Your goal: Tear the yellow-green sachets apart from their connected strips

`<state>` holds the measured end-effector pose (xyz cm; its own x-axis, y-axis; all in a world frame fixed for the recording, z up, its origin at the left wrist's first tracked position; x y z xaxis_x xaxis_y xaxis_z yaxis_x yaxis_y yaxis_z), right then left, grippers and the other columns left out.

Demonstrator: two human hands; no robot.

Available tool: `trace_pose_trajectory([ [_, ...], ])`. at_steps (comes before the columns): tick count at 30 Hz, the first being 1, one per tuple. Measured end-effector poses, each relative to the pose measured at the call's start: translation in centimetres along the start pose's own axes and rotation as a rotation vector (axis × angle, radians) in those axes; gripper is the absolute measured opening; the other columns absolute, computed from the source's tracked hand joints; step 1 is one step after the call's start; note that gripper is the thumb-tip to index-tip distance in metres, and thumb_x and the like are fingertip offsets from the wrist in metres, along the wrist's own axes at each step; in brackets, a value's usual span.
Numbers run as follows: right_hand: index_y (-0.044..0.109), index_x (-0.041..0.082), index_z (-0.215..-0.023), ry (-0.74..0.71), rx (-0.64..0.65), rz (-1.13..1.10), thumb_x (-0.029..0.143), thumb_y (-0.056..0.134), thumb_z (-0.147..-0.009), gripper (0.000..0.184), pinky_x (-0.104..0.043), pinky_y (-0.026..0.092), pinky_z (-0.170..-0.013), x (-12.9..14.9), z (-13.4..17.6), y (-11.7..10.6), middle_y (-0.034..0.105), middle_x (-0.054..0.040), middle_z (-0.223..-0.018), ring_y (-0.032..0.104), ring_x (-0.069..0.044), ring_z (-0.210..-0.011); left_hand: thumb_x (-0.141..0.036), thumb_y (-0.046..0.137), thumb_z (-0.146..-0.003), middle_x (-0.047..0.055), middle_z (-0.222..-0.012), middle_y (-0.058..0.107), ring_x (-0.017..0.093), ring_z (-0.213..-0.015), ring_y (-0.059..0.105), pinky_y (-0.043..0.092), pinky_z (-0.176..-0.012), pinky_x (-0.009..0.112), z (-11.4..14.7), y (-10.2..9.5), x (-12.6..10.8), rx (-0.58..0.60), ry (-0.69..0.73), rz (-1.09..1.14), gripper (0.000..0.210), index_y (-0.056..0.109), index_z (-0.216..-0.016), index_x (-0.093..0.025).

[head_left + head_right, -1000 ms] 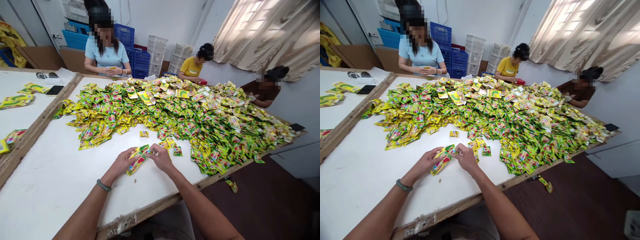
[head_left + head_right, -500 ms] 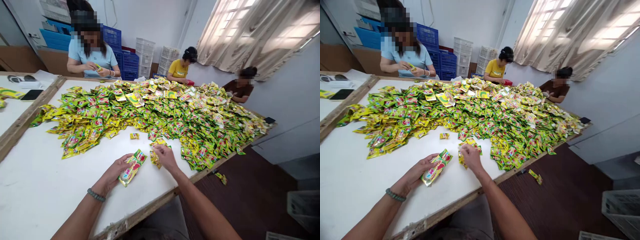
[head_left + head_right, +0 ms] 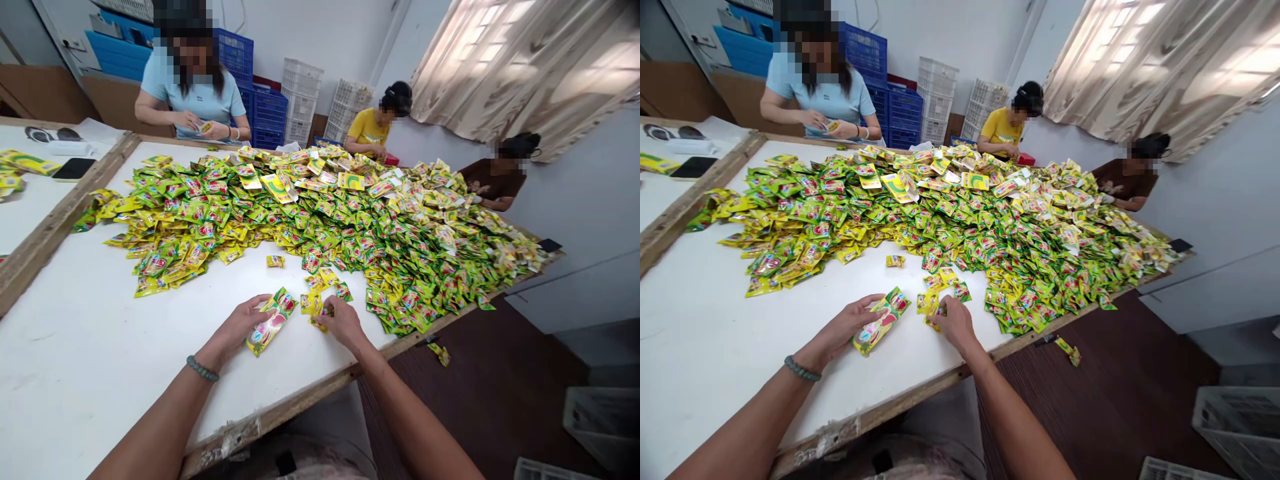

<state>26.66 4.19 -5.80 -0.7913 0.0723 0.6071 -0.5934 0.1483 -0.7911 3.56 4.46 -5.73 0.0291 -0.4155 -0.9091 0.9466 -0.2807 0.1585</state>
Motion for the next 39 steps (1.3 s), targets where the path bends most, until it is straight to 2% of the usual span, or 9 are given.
trace_pose_trajectory([
  [4, 0.047, 0.020, -0.068, 0.055, -0.047, -0.387, 0.042, 0.069, -0.062, 0.032, -0.023, 0.031, -0.051, 0.8, 0.4, -0.2, 0.049, 0.0044, -0.060, 0.046, -0.012, -0.056, -0.039, 0.075, -0.063, 0.000, -0.075, 0.068, 0.012, -0.059, 0.058, 0.041, -0.053, 0.020, -0.2, 0.4, 0.1, 0.031, 0.053, -0.098, 0.063, 0.052, -0.117, -0.017],
  [8, 0.049, 0.020, -0.079, 0.043, 0.105, -0.903, 0.051, 0.066, -0.064, 0.038, -0.024, 0.042, -0.051, 4.4, -0.1, 1.5, 0.054, 0.0023, -0.068, 0.052, -0.013, -0.060, -0.042, 0.073, -0.065, 0.002, -0.080, 0.069, 0.014, -0.063, 0.061, 0.042, -0.054, 0.022, 0.1, 1.1, -0.3, 0.080, 0.096, -0.163, 0.061, 0.053, -0.118, -0.017],
  [10, 0.050, 0.019, -0.075, -0.004, 0.133, -0.875, 0.050, 0.068, -0.062, 0.037, -0.022, 0.041, -0.049, 6.0, -0.5, 2.1, 0.050, 0.0041, -0.062, 0.049, -0.011, -0.056, -0.041, 0.072, -0.068, 0.003, -0.086, 0.070, 0.016, -0.068, 0.062, 0.045, -0.059, 0.023, 0.4, 1.6, -0.6, 0.137, 0.108, -0.137, 0.060, 0.052, -0.120, -0.018],
  [13, 0.050, 0.018, -0.062, -0.075, 0.018, -0.625, 0.046, 0.068, -0.064, 0.033, -0.020, 0.031, -0.045, 7.2, -0.8, 1.6, 0.041, 0.0062, -0.052, 0.039, -0.009, -0.050, -0.039, 0.069, -0.071, 0.005, -0.091, 0.070, 0.016, -0.071, 0.063, 0.046, -0.062, 0.024, 0.9, 2.1, -1.1, 0.205, 0.139, -0.117, 0.058, 0.051, -0.122, -0.018],
  [15, 0.053, 0.018, -0.060, -0.114, -0.010, -0.537, 0.044, 0.067, -0.066, 0.031, -0.021, 0.029, -0.046, 7.9, -0.7, 1.4, 0.043, 0.0057, -0.052, 0.038, -0.008, -0.050, -0.037, 0.069, -0.071, 0.005, -0.094, 0.070, 0.017, -0.074, 0.063, 0.047, -0.064, 0.025, 1.0, 2.2, -1.5, 0.230, 0.181, -0.140, 0.054, 0.054, -0.119, -0.017],
  [20, 0.064, 0.016, -0.065, -0.218, 0.191, -0.549, 0.043, 0.056, -0.077, 0.030, -0.021, 0.034, -0.051, 10.1, 0.3, 2.2, 0.055, 0.0029, -0.056, 0.048, -0.010, -0.055, -0.035, 0.072, -0.068, 0.006, -0.097, 0.069, 0.018, -0.079, 0.063, 0.047, -0.070, 0.026, 0.7, 2.0, -1.7, 0.198, 0.230, -0.188, 0.048, 0.061, -0.109, -0.015],
  [26, 0.070, 0.021, -0.081, -0.248, -0.147, -0.434, 0.027, 0.062, -0.076, 0.011, -0.027, 0.042, -0.073, 10.1, 1.0, -1.2, 0.069, -0.0012, -0.078, 0.059, -0.016, -0.078, -0.037, 0.072, -0.068, 0.006, -0.093, 0.070, 0.017, -0.073, 0.062, 0.045, -0.064, 0.025, 0.8, 2.1, -1.9, 0.168, 0.215, -0.132, 0.046, 0.061, -0.107, -0.014],
  [33, 0.066, 0.021, -0.085, -0.290, -0.192, -0.517, 0.029, 0.061, -0.077, 0.013, -0.029, 0.046, -0.076, 11.2, 1.8, -1.6, 0.067, -0.0031, -0.085, 0.061, -0.017, -0.076, -0.038, 0.073, -0.067, 0.005, -0.088, 0.070, 0.016, -0.069, 0.062, 0.045, -0.062, 0.024, 1.2, 2.1, -2.3, 0.130, 0.224, -0.088, 0.045, 0.063, -0.104, -0.015],
  [39, 0.057, 0.021, -0.095, -0.280, 0.014, -0.584, 0.028, 0.051, -0.082, 0.016, -0.027, 0.046, -0.066, 12.6, 2.3, 0.4, 0.067, -0.0011, -0.079, 0.062, -0.016, -0.071, -0.039, 0.073, -0.065, 0.003, -0.081, 0.070, 0.017, -0.068, 0.063, 0.046, -0.062, 0.025, 1.4, 1.9, -2.2, 0.109, 0.206, -0.025, 0.045, 0.063, -0.102, -0.016],
])
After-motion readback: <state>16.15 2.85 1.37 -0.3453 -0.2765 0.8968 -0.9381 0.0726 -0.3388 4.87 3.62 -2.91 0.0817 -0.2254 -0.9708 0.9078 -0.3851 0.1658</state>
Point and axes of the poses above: each hand's wrist, its own z-axis away from the middle knuckle, its own y-axis out of the palm, x = y × z, the point moved 10 cm from there along -z, towards the middle knuckle
